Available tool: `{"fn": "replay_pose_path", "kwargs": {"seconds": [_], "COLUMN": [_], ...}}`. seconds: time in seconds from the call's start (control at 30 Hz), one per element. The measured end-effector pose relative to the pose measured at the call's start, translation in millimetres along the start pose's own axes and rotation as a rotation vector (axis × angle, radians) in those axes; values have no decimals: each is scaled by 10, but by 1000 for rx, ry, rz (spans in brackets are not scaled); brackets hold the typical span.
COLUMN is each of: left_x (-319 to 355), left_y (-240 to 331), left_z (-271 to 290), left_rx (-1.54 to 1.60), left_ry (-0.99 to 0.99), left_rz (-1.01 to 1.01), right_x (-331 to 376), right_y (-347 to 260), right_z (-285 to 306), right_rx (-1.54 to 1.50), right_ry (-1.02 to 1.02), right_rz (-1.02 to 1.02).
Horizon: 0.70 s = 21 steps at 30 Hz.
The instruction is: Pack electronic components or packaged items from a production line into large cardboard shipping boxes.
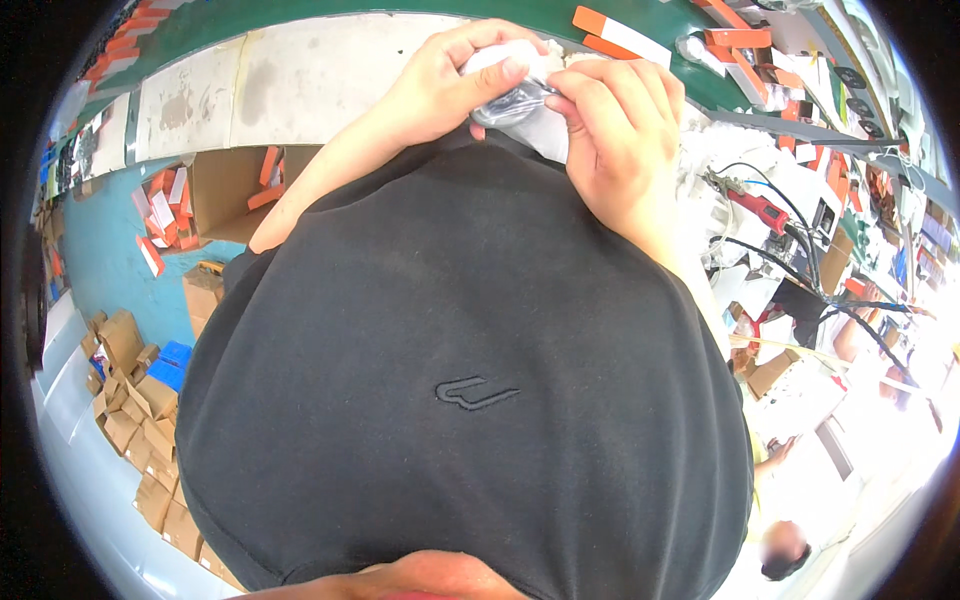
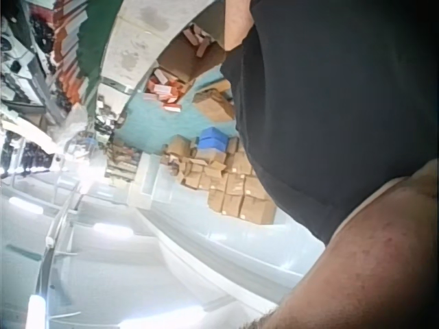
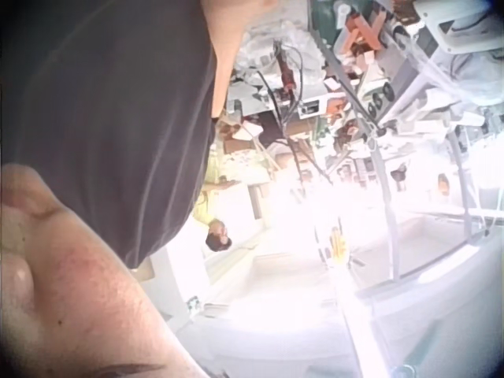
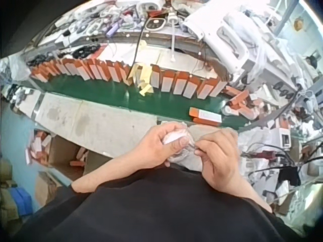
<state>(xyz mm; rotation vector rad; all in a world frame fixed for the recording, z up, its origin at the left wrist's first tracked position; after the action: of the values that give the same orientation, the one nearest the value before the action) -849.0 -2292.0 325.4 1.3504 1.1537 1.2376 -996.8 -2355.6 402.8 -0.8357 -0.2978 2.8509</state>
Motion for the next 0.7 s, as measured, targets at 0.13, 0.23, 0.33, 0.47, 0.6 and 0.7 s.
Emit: {"fn": "replay_pose_path", "kwargs": {"seconds": [0.13, 0.23, 0.33, 0.47, 0.6, 0.7], "left_x": [-157, -378, -573, -610, -669, -684], "left_y": [274, 448, 549, 534, 146, 37], "left_z": [19, -2, 25, -137, -227, -345], "left_rx": [-55, 70, 145, -91, 150, 322], "left_ry": [109, -106, -230, -198, -117, -42], "left_rz": [-21, 82, 164, 219, 302, 206], "right_x": [-51, -187, -236, -122, 47, 162], "right_y": [44, 134, 257, 467, 504, 525], "right_z": [136, 285, 393, 372, 297, 205], "right_rx": [114, 139, -101, -490, -501, -795], "right_ry": [50, 12, 47, 25, 107, 204], "right_rz": [48, 22, -221, -379, -454, -641]}}
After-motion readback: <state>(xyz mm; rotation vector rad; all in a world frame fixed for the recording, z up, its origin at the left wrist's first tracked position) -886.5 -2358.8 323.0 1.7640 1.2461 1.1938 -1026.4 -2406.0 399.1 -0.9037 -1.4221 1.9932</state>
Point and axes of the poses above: each hand's wrist, its own x-axis away from the middle knuckle, its own z-axis out of the back of the hand, y = z × x, the point moved 6 cm from there along -x, towards the middle knuckle, and after that the axes turned 9 degrees about -y, right-handed, at the moved point
